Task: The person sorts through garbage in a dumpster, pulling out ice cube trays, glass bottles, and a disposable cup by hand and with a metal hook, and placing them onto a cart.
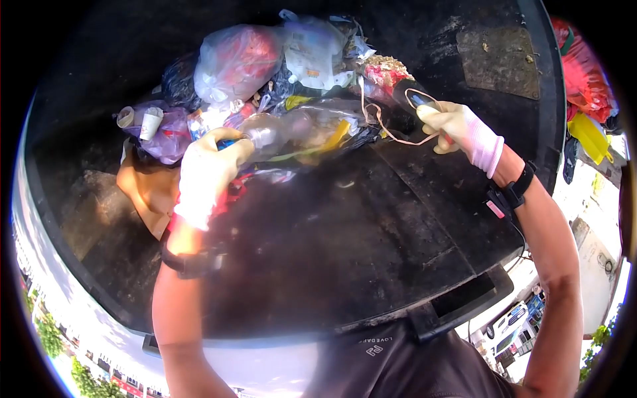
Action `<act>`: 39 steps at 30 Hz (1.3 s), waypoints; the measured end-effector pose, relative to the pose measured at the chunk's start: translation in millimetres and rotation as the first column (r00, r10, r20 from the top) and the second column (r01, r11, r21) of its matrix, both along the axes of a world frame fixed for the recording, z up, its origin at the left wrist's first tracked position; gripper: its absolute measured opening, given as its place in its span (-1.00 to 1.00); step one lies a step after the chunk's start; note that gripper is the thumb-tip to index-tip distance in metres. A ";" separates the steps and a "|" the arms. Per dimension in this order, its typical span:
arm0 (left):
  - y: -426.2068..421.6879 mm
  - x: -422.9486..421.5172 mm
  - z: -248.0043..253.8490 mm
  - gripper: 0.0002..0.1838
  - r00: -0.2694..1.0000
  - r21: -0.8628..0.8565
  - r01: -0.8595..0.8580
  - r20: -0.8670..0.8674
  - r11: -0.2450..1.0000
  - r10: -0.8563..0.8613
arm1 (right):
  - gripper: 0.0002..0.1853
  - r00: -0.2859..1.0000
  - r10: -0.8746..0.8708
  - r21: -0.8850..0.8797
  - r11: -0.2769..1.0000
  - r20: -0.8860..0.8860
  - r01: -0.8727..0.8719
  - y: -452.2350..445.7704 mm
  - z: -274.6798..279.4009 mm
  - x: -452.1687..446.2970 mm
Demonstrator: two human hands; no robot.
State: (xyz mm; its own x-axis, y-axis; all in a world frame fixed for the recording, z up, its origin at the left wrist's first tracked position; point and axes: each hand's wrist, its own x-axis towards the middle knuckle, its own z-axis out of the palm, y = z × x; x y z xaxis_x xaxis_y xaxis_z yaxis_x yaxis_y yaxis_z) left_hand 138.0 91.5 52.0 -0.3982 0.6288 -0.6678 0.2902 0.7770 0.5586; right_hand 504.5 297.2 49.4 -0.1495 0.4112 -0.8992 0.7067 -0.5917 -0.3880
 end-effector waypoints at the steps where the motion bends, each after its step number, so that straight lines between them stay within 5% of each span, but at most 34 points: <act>1: -9.8 -12.0 -15.8 -0.64 0.998 0.200 0.050 -0.037 0.979 -0.044 | -0.64 1.000 -0.007 0.012 1.000 0.017 0.007 -0.3 -3.1 -1.2; 3: 3.2 -15.4 1.7 -0.65 1.000 0.224 -0.012 -0.018 0.974 0.017 | -0.67 0.999 -0.021 0.037 0.999 0.048 0.019 0.7 -11.3 -5.0; 4: 12.8 -9.9 21.0 -0.71 0.976 0.057 -0.215 0.052 0.975 0.212 | -0.68 0.999 -0.036 0.019 0.999 0.037 0.036 2.8 -14.9 -4.6; 6: 15.9 -16.9 18.9 -0.68 0.932 0.110 -0.352 0.133 0.930 0.337 | -0.70 0.998 -0.067 -0.016 0.998 0.016 0.067 6.4 -19.0 -4.6; 10: 18.7 -33.7 -8.9 -0.66 0.990 0.345 -0.109 -0.044 0.932 0.132 | -0.71 0.994 -0.107 -0.014 0.994 0.011 0.107 6.2 -21.4 -7.7; 12: 41.8 -18.1 6.6 -0.66 0.954 0.227 -0.298 0.080 0.927 0.288 | -0.69 0.993 -0.114 -0.022 0.993 0.008 0.114 8.6 -24.1 -7.1; 16: 59.1 -2.8 -50.6 -0.55 0.971 0.294 -0.229 -0.001 0.928 0.240 | -0.62 0.991 -0.129 0.034 0.991 0.034 0.128 6.5 -18.5 -11.1; 18: 62.6 20.9 -67.0 -0.53 0.931 0.329 -0.364 0.160 0.871 0.329 | -0.59 0.993 -0.118 0.027 0.993 0.022 0.118 9.3 -16.1 -7.6; 20: 67.9 24.2 -89.1 -0.49 0.978 0.313 -0.192 -0.023 0.930 0.209 | -0.57 0.992 -0.130 0.016 0.991 -0.009 0.130 9.6 -11.6 -5.6; 26: 45.4 17.4 -125.6 -0.54 0.949 0.149 -0.310 0.111 0.939 0.296 | -0.53 0.992 -0.124 0.036 0.992 -0.036 0.125 3.3 2.2 2.0; 32: -23.9 -68.8 -221.5 -0.41 0.858 -0.023 -0.440 0.285 0.898 0.428 | -0.52 0.991 -0.119 -0.031 0.993 -0.068 0.117 1.2 -6.5 10.8; 35: -49.3 -86.6 -284.1 -0.43 0.893 0.040 -0.280 -0.356 0.959 0.276 | -0.52 0.994 -0.103 -0.009 0.995 -0.032 0.102 0.0 0.4 3.9; 36: -21.7 -52.0 -225.3 -0.43 0.730 -0.072 -0.323 -0.653 0.944 0.200 | -0.51 0.995 -0.097 -0.002 0.995 -0.013 0.097 -1.3 2.8 2.2; 38: 1.2 -31.1 -208.2 -0.43 0.506 0.258 0.288 -0.858 0.922 0.082 | -0.49 0.995 -0.096 0.007 0.995 -0.024 0.096 -2.7 1.9 4.2; 39: 19.5 -13.0 -187.4 -0.42 0.613 0.207 0.495 -0.771 0.844 -0.170 | -0.49 0.995 -0.097 0.014 0.995 -0.033 0.098 -2.7 2.2 4.9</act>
State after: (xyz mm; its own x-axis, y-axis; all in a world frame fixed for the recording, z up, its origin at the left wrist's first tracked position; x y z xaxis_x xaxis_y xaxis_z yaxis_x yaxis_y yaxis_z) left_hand 125.0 111.0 -135.4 -0.3438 0.9383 0.0360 0.9065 0.3217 0.2733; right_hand 509.4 294.4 51.6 -0.1367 0.4393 -0.8879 0.6331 -0.6506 -0.4193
